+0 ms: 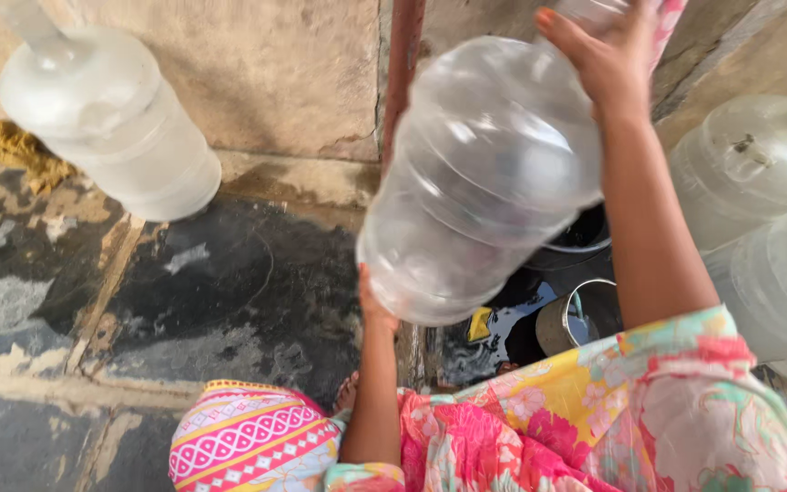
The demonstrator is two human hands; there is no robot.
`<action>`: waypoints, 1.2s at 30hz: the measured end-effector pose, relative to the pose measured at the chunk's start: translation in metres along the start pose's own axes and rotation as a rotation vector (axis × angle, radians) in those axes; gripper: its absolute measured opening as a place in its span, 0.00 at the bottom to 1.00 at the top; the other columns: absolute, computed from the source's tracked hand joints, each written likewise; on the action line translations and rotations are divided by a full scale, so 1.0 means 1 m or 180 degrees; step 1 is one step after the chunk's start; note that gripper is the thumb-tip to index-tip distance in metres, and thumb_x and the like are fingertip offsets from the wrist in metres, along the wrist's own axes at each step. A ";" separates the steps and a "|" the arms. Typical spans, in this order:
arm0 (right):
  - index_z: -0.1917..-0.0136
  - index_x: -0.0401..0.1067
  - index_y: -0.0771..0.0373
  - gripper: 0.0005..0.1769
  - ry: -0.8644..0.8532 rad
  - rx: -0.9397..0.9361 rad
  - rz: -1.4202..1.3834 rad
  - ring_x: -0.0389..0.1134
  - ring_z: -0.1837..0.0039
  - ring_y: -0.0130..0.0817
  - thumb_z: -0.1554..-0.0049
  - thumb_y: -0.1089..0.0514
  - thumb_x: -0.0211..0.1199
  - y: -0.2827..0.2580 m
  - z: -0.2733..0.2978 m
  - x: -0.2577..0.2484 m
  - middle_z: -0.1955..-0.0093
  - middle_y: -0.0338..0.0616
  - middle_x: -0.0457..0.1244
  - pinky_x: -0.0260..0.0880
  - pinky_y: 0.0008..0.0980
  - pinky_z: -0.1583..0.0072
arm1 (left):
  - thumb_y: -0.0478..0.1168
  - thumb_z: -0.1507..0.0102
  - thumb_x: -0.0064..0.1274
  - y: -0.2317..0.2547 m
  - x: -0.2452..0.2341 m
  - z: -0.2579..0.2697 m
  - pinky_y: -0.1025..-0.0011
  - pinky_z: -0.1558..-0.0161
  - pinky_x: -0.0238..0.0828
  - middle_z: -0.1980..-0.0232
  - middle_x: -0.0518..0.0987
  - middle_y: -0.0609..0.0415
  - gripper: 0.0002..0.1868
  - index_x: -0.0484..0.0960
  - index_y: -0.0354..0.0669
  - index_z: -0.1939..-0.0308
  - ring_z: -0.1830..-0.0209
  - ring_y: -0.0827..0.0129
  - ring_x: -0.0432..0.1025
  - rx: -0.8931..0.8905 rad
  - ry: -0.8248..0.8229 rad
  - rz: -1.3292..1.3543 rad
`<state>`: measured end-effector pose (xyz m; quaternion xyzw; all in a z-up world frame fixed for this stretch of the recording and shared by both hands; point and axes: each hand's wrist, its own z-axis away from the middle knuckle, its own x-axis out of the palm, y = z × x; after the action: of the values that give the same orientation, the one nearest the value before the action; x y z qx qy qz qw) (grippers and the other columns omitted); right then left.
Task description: The person cleans large plastic water jugs by rinsing them with water, pouring in a cleaning solution, and scrubbing the interior with a long-handled brush.
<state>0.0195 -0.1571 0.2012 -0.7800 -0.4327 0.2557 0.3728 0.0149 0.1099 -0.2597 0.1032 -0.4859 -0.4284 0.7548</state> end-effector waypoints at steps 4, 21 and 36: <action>0.26 0.54 0.68 0.46 -0.0240 0.0018 0.0027 0.71 0.35 0.38 0.42 0.54 0.83 -0.017 -0.006 0.051 0.35 0.50 0.66 0.78 0.37 0.35 | 0.67 0.36 0.45 0.058 -0.020 0.003 0.44 0.36 0.67 0.27 0.61 0.36 0.47 0.55 0.43 0.22 0.27 0.39 0.58 0.1478 -0.0796 0.1129; 0.21 0.57 0.64 0.43 -0.0637 -0.0024 -0.0240 0.68 0.34 0.41 0.37 0.44 0.75 -0.046 0.053 -0.076 0.33 0.49 0.60 0.74 0.42 0.31 | 0.64 0.47 0.56 0.138 0.034 0.087 0.43 0.29 0.62 0.26 0.62 0.40 0.56 0.50 0.42 0.23 0.24 0.48 0.61 0.2309 -0.0722 0.0406; 0.50 0.75 0.64 0.50 -0.1309 0.3799 0.0527 0.53 0.70 0.33 0.37 0.18 0.32 0.293 0.239 -0.183 0.62 0.51 0.63 0.49 0.29 0.71 | 0.60 0.45 0.72 0.337 0.117 0.140 0.63 0.54 0.76 0.56 0.85 0.41 0.34 0.86 0.32 0.52 0.59 0.60 0.80 0.2010 0.0546 -0.4228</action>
<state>-0.1021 -0.3314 -0.1615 -0.4038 -0.2168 0.6253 0.6316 0.1030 0.2654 0.0794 0.6208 -0.3605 -0.6251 0.3063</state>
